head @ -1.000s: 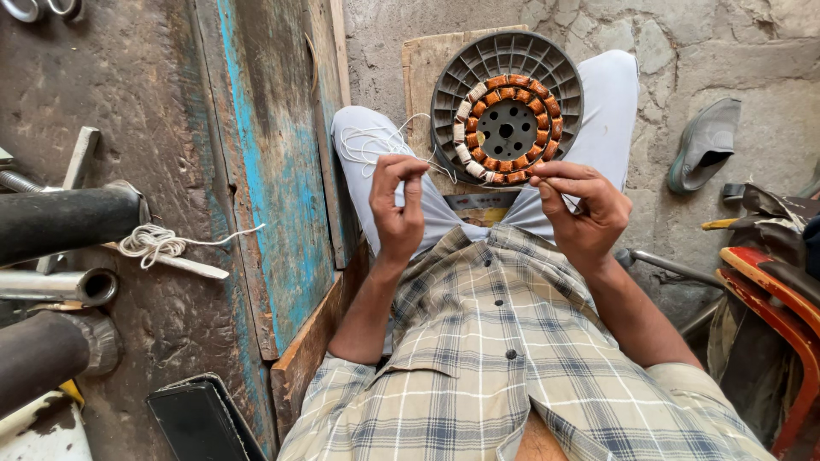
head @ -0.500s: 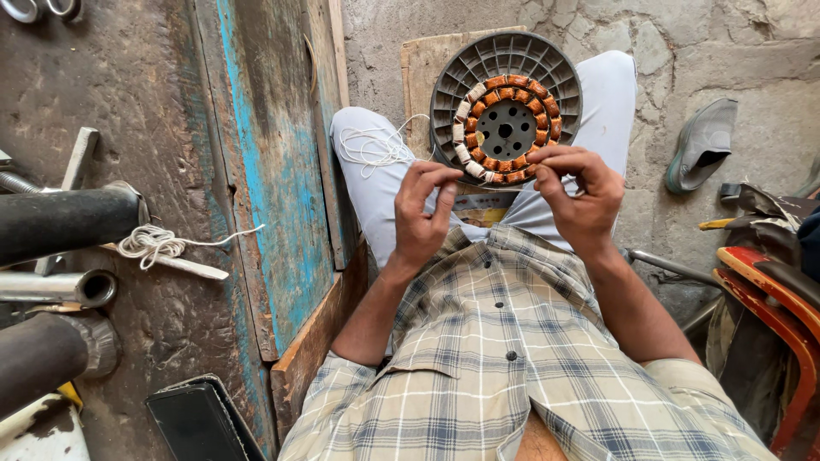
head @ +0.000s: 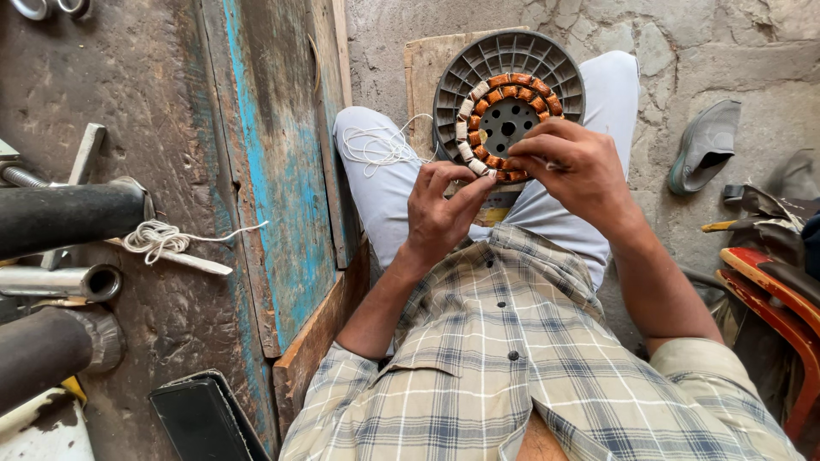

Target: The person sits on the floor of a repair workshop with a motor stator resting on their lap. They thread white string around the copper coil windings, pulling each loop tight and knotting it to secure the windings, working around the stator slot by slot.

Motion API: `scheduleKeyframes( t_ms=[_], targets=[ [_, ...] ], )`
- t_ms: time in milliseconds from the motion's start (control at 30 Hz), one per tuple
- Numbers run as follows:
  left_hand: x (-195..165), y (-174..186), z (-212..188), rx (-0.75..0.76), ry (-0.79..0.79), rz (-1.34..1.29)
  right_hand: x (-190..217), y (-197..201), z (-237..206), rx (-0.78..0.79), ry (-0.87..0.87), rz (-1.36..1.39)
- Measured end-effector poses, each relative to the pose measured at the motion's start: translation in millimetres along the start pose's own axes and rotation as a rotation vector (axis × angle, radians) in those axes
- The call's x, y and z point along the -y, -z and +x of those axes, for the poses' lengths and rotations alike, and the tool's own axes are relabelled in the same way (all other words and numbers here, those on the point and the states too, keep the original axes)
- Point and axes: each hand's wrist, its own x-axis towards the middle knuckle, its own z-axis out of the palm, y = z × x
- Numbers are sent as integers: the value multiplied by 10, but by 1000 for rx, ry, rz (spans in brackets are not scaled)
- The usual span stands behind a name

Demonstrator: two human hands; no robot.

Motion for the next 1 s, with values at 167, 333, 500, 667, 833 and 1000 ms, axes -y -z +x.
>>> scheduleKeyframes(
  t_ms=[167,333,500,667,833,1000],
  targets=[
    [0,18,0,-7,-67,16,20,-2,-12,-71,15,-4],
    [-49,61,-35,60,-42,-124,241,13,-250,-62,101,114],
    [-98,119,10,43,-60,-262,617,-227,-392,165,652,70],
    [-108,191,108,261,-104,-452,705,-192,-291,88,714,-26],
    [-146,269,42,473,-180,-823,438,-133,-335,35,338,148],
    [-55,384,-47,472,215,-1342,-44,-267,-807,186,289,140]
  ],
)
